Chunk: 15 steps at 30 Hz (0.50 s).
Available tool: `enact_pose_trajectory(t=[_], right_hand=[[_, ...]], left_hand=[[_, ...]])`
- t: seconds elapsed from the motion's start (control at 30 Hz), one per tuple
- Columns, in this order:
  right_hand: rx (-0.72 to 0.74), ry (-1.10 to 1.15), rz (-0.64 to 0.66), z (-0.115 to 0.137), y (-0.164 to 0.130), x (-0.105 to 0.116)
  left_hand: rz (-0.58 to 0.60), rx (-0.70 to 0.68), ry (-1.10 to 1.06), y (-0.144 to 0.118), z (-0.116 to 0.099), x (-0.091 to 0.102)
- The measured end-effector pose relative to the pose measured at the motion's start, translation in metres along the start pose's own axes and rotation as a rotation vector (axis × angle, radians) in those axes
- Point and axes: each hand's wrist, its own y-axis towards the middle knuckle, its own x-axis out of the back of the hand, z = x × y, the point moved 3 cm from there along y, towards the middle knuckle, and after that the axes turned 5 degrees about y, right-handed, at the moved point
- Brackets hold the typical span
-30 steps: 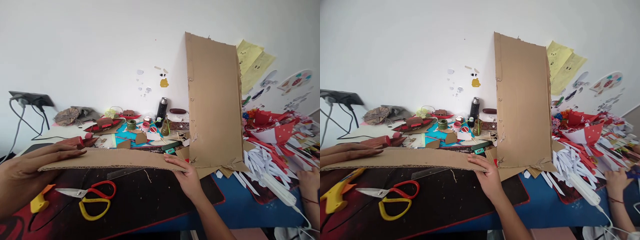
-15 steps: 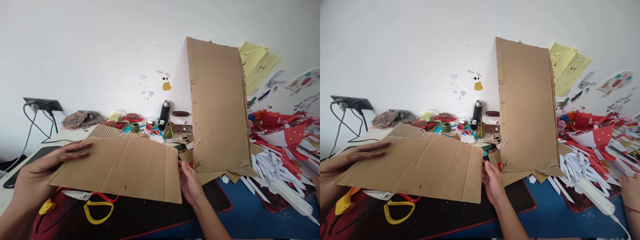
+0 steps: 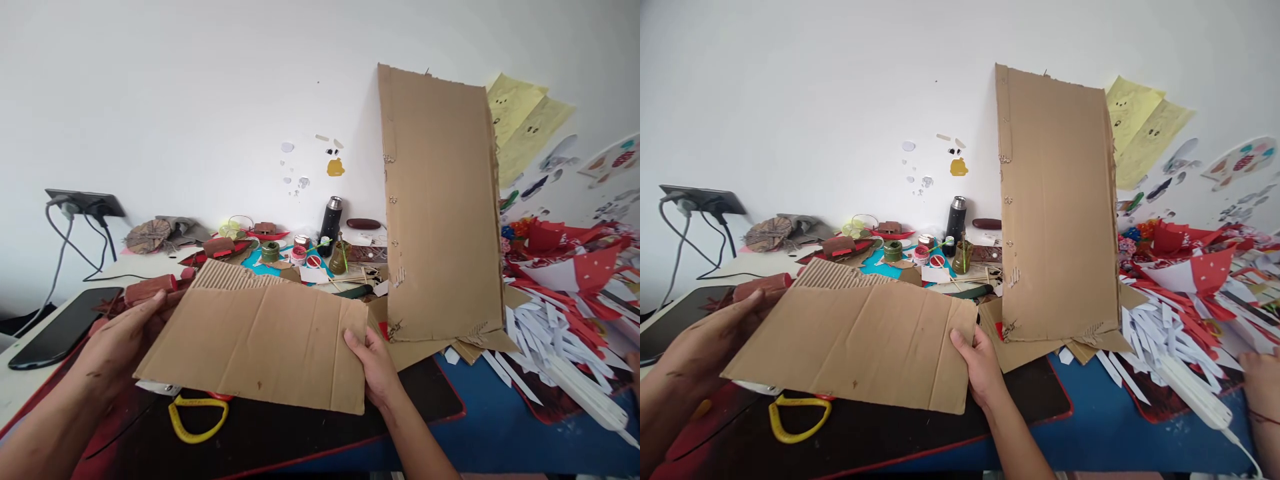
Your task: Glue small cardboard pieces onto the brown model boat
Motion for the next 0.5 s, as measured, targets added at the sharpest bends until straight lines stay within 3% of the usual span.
enact_pose_trajectory(t=[0.13,0.23,0.33,0.5], right_hand=[[0.045,-0.115,0.028,-0.001,-0.001,0.006],[0.061,-0.153,0.033,-0.005,-0.002,0.007],[0.06,-0.116,0.023,-0.007,-0.001,0.007],[0.111,0.016,-0.017,-0.004,0.004,0.009]], left_hand=[[0.218,0.159,0.072,-0.004,0.004,-0.001],[0.313,0.164,0.221,-0.013,0.001,-0.005],[0.32,0.128,0.221,-0.017,-0.001,-0.008],[0.233,0.067,0.115,-0.011,0.003,-0.002]])
